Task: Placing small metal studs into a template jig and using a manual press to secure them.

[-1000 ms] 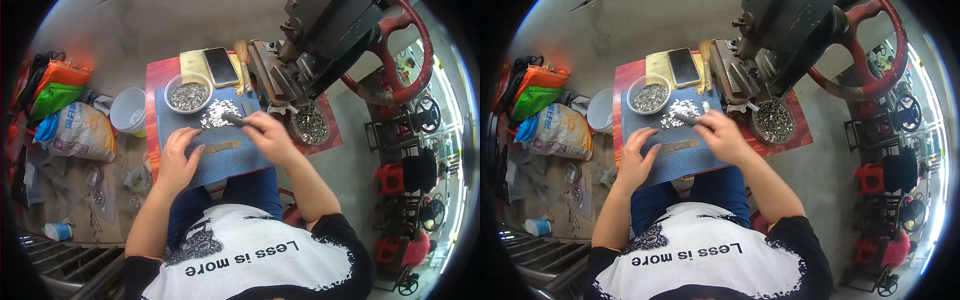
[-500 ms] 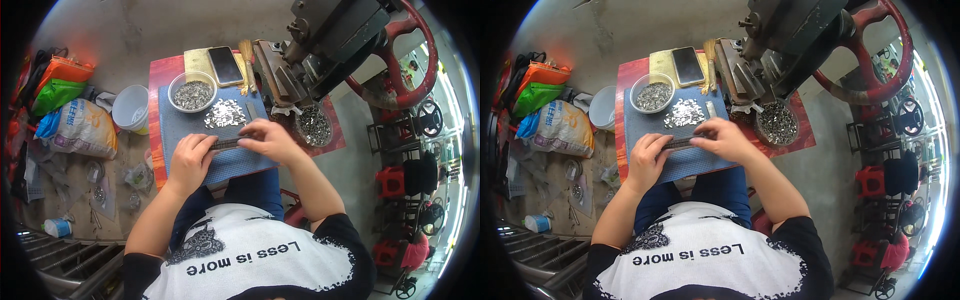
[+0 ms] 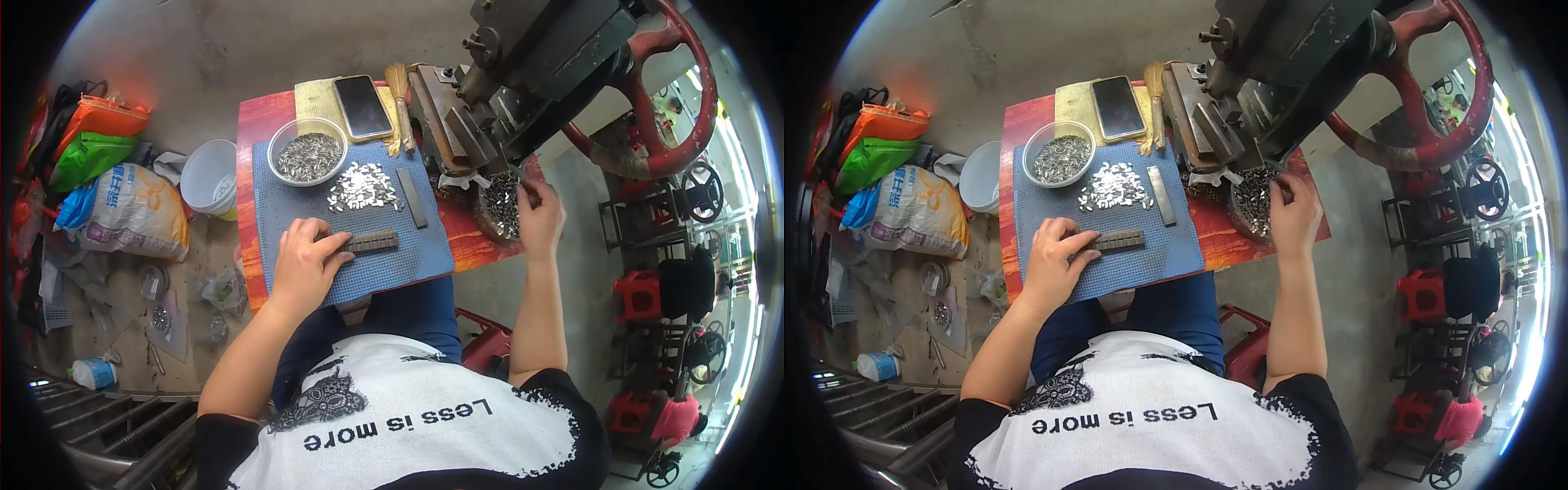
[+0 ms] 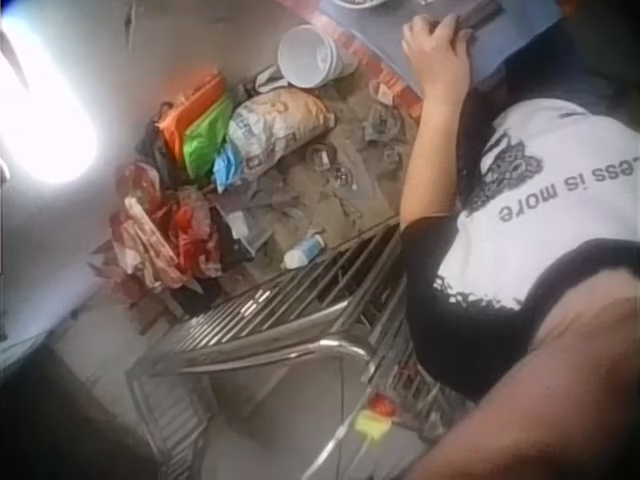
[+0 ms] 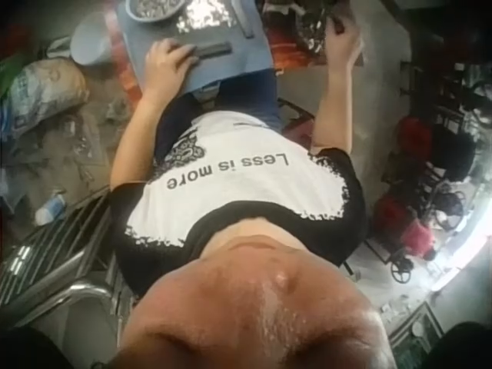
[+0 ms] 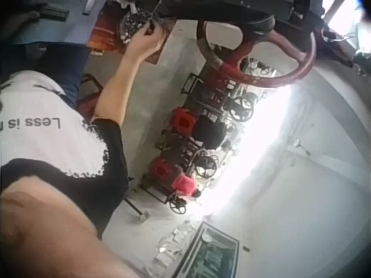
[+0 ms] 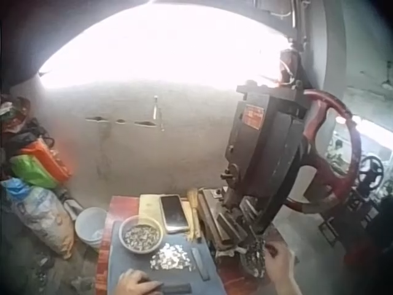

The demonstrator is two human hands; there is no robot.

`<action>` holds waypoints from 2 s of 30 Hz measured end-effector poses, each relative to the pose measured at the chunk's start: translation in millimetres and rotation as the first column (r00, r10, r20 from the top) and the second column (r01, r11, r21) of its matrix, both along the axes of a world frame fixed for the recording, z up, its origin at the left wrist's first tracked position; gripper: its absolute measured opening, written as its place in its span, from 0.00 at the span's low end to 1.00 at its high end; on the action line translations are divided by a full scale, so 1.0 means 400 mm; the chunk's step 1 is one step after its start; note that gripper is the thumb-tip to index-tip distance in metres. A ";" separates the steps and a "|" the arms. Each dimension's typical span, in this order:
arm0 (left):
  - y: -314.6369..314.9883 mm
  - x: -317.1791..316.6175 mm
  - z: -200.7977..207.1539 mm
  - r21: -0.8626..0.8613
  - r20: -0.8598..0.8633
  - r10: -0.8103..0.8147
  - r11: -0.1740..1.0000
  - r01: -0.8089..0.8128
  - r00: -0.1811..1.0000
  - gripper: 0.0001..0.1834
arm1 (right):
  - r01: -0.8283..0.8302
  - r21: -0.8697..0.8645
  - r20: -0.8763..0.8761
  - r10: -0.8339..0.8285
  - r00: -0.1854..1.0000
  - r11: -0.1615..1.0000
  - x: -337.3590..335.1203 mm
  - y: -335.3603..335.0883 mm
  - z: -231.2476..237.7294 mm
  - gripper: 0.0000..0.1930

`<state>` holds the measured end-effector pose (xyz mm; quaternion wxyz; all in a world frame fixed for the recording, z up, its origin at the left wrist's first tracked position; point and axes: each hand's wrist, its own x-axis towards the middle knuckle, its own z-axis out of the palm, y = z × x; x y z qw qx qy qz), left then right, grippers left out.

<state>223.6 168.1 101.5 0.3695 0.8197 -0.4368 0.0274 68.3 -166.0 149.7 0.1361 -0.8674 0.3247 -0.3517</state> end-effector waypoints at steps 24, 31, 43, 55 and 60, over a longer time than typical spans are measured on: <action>0.000 -0.003 -0.010 0.008 0.059 0.025 1.000 -0.025 0.998 0.25 | -0.716 0.027 -0.233 0.701 0.674 0.698 0.327 0.363 -0.105 0.10; 0.004 -0.005 -0.006 -0.054 -0.005 0.048 0.997 -0.049 0.999 0.20 | -0.704 -0.026 -0.129 0.696 0.706 0.709 0.378 0.322 -0.106 0.12; 0.000 0.000 -0.012 -0.044 0.006 0.017 0.999 -0.017 1.000 0.17 | -0.800 0.012 -0.145 0.793 0.592 0.599 0.347 0.383 -0.117 0.13; -0.001 0.001 -0.016 -0.059 0.024 0.034 0.998 -0.033 0.999 0.17 | -0.730 -0.003 -0.072 0.728 0.682 0.683 0.253 0.303 -0.083 0.06; -0.001 0.001 -0.006 -0.028 0.033 0.022 0.999 -0.021 0.999 0.17 | -0.580 0.047 -0.108 0.581 0.806 0.813 0.230 0.227 -0.060 0.06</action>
